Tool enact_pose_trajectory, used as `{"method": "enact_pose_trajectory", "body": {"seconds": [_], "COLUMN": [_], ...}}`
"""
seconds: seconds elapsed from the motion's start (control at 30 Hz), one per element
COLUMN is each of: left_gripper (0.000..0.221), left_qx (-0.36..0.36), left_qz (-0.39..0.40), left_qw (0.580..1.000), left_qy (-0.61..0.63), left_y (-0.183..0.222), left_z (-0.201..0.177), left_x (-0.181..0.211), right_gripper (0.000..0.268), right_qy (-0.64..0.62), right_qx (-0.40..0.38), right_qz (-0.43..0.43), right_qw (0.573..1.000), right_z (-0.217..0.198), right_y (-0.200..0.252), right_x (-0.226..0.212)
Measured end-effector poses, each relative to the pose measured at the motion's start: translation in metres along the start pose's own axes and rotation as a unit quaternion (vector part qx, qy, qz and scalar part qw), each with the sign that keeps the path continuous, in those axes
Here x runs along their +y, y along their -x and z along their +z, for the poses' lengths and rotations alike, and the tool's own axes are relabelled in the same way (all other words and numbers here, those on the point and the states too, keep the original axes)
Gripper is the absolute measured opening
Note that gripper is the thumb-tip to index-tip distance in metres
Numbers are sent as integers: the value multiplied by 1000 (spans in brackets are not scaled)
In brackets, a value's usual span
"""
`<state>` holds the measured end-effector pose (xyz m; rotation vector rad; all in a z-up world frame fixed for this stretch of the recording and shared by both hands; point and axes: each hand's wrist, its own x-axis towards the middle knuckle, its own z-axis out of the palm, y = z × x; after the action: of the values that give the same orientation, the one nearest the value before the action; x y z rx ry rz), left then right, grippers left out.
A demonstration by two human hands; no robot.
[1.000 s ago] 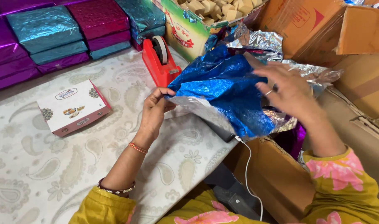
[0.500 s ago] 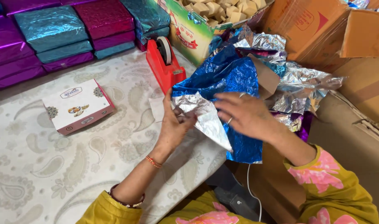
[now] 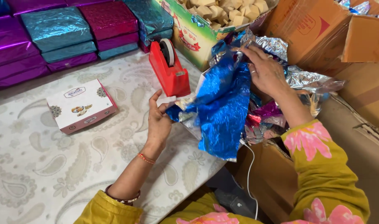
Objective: The person wraps a rectangular box with blue metallic foil paper, folds the edges closed, and stacks it with other finished foil-wrapped boxes. They then take an empty box from a bin, place wooden objects inside, close the lid, and begin wrapping that box with foil paper as well.
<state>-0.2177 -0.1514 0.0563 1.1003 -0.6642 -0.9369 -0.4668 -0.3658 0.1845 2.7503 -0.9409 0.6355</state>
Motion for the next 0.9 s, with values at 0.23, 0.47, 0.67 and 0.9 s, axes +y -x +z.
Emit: {"method": "enact_pose_trajectory", "body": {"seconds": [0.23,0.47,0.67,0.9], "left_gripper": [71,75,74,71], "left_qx": [1,1,12,39], "left_qz": [-16,47,87,86], "left_qw": [1000,999,996,995], "left_qy": [-4,15,35,41], "left_y": [-3,-12,-17,-13], "left_z": [-9,-23,-32,-41], "left_x": [5,8,3,36], "right_gripper": [54,28,21,16], "right_qy": [23,19,9,-27], "right_qx": [-17,9,41,44], "right_qz": [3,-6,-15,-5], "right_qw": [1000,1000,999,999], "right_z": [28,37,50,53], "right_y": [-15,-11,-10,-10], "right_x": [9,14,16,22]}}
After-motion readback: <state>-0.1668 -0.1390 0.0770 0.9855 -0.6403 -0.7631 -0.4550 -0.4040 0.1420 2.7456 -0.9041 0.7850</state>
